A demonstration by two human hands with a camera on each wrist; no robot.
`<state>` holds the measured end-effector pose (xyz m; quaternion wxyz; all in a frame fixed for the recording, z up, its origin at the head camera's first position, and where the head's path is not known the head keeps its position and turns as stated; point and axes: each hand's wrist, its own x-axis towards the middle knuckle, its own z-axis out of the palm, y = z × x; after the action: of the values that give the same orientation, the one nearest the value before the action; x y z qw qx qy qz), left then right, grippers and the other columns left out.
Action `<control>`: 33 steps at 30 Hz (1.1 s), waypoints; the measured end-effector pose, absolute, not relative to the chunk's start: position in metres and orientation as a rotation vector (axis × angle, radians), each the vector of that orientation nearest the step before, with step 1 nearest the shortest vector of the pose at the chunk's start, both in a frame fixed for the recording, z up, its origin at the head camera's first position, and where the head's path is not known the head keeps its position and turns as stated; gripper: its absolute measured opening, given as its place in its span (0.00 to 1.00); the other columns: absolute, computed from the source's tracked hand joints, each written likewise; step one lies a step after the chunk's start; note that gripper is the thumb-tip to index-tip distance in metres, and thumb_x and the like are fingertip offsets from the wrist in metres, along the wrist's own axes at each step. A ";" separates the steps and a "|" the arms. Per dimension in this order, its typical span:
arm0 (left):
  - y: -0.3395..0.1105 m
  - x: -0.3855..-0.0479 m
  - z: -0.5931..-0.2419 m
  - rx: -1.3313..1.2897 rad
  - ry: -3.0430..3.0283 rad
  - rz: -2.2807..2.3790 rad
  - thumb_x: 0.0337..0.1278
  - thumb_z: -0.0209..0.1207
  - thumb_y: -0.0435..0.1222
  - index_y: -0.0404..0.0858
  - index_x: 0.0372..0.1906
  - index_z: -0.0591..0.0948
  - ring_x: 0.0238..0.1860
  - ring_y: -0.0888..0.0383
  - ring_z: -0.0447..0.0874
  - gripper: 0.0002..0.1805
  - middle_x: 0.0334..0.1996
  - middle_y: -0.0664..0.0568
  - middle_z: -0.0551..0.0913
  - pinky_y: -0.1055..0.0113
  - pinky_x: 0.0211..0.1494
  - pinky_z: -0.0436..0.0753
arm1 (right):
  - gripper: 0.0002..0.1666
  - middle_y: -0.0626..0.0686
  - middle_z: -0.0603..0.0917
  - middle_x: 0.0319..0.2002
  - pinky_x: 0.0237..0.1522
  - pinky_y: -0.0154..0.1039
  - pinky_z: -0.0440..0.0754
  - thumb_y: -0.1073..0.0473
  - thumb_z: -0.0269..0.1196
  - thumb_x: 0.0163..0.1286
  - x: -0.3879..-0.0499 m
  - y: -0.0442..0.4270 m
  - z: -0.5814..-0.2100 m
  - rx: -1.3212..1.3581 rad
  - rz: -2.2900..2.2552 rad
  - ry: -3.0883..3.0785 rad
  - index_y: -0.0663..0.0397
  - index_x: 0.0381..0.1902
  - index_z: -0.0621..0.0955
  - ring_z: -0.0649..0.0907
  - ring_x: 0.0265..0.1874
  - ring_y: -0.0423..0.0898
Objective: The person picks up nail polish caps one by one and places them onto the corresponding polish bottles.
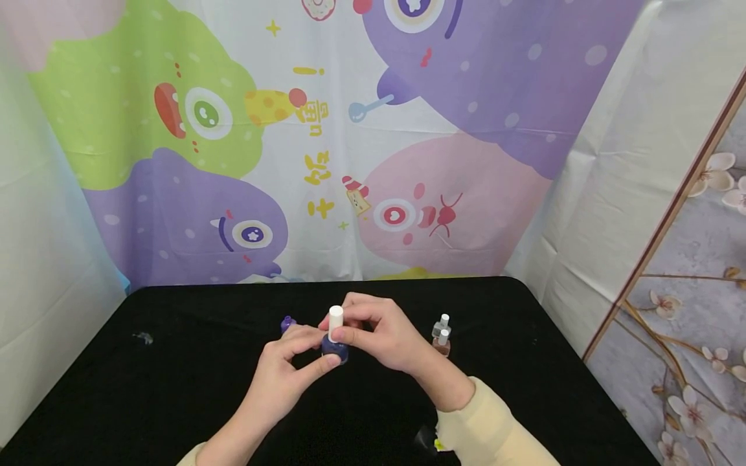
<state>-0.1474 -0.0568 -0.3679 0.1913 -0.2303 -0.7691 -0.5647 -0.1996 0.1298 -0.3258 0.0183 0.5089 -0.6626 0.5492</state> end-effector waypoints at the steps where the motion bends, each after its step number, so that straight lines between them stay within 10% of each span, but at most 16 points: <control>1: -0.057 -0.148 -0.368 -0.640 -2.153 -1.581 0.47 0.69 0.40 0.45 0.40 0.86 0.42 0.62 0.75 0.12 0.39 0.63 0.85 0.64 0.45 0.75 | 0.07 0.51 0.76 0.30 0.32 0.34 0.72 0.64 0.58 0.68 -0.198 0.129 -0.326 1.562 1.698 -2.061 0.61 0.39 0.82 0.72 0.29 0.43; 16: -0.053 -0.146 -0.365 -0.492 -2.115 -1.604 0.43 0.71 0.42 0.48 0.38 0.87 0.41 0.62 0.75 0.13 0.35 0.66 0.83 0.66 0.45 0.73 | 0.15 0.60 0.82 0.35 0.31 0.35 0.74 0.66 0.63 0.63 -0.187 0.121 -0.327 1.183 1.813 -2.103 0.56 0.16 0.76 0.75 0.30 0.43; 33: -0.051 -0.144 -0.366 -0.487 -2.236 -1.590 0.43 0.71 0.41 0.55 0.39 0.83 0.39 0.58 0.75 0.14 0.35 0.64 0.77 0.66 0.43 0.73 | 0.07 0.49 0.68 0.24 0.28 0.32 0.67 0.64 0.68 0.57 -0.187 0.122 -0.326 1.162 1.907 -2.137 0.61 0.33 0.81 0.67 0.26 0.41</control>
<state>-0.1438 -0.0512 -0.3658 0.1766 -0.1719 -0.7899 -0.5615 -0.1867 0.1218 -0.3264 0.0255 0.3758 -0.6912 0.6168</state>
